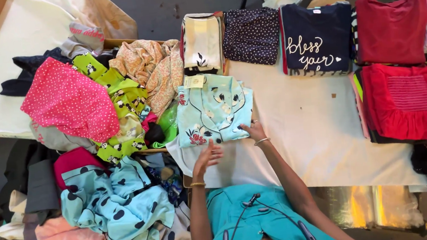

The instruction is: Folding various types of clothing on a table.

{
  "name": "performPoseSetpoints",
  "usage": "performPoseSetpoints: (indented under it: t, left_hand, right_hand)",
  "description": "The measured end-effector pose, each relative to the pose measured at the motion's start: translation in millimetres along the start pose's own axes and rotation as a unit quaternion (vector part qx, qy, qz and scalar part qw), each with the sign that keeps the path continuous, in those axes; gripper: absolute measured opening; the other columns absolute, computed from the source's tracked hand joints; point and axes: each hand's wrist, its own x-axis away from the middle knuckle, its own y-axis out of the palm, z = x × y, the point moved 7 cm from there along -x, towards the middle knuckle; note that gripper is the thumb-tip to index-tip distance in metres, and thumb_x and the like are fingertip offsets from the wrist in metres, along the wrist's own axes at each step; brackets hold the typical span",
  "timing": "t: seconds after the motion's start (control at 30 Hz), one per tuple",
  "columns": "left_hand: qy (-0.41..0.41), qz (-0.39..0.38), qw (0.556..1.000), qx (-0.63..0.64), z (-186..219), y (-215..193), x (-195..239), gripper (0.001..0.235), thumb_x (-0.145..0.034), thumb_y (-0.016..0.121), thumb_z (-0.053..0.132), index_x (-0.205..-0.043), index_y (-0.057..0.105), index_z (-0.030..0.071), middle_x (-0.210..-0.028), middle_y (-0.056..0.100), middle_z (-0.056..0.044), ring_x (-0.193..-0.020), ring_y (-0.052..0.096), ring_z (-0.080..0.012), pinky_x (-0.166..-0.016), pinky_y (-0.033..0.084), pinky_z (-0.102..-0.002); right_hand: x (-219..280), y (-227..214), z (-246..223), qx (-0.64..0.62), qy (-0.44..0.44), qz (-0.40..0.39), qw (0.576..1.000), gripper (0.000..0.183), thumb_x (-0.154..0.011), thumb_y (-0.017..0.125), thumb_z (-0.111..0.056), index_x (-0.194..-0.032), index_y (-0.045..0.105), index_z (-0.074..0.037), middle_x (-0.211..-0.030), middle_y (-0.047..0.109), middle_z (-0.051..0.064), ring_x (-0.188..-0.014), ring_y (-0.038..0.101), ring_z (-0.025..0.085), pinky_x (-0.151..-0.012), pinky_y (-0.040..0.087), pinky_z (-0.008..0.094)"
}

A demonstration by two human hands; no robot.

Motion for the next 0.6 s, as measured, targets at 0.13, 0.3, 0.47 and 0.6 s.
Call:
performPoseSetpoints:
  t: [0.13,0.3,0.47,0.6]
  left_hand:
    - [-0.05,-0.093,0.93,0.351,0.1,23.2,15.6,0.063,-0.083,0.062,0.067,-0.112,0.07,0.013,-0.122,0.07,-0.008,-0.109,0.068,-0.0204,-0.08,0.063,-0.04]
    - [-0.069,0.012,0.89,0.451,-37.2,-3.7,-28.0,0.045,-0.086,0.077,0.05,-0.109,0.069,0.012,-0.106,0.065,-0.005,-0.097,0.067,-0.0214,-0.073,0.063,-0.039]
    - [-0.05,0.109,0.905,0.409,-26.2,-19.0,-19.2,0.032,-0.083,0.087,0.022,-0.104,0.07,0.005,-0.089,0.071,-0.005,-0.077,0.069,-0.0211,-0.065,0.06,-0.039]
    - [-0.031,0.043,0.912,0.407,-5.2,-24.0,6.9,0.026,-0.083,0.083,0.008,-0.107,0.071,0.006,-0.092,0.075,-0.004,-0.077,0.071,-0.0164,-0.066,0.06,-0.032]
  right_hand:
    - [15.3,-1.4,-16.0,-0.098,-0.058,-0.045,0.993,0.056,-0.09,0.079,-0.018,-0.134,0.055,0.006,-0.106,0.076,0.008,-0.09,0.075,0.016,-0.07,0.064,0.031]
    - [77.2,-18.5,-23.2,-0.103,-0.034,-0.065,0.992,0.058,-0.09,0.077,-0.016,-0.137,0.052,0.005,-0.108,0.075,0.01,-0.09,0.074,0.016,-0.072,0.064,0.032]
    - [112.5,-43.9,-6.2,-0.089,-0.018,-0.058,0.994,0.06,-0.088,0.076,-0.013,-0.138,0.049,0.006,-0.111,0.075,0.012,-0.092,0.075,0.017,-0.074,0.063,0.032]
    - [149.1,-62.4,-25.2,-0.114,-0.012,-0.059,0.992,0.057,-0.089,0.075,-0.013,-0.136,0.049,0.005,-0.109,0.075,0.012,-0.093,0.074,0.017,-0.077,0.062,0.03]
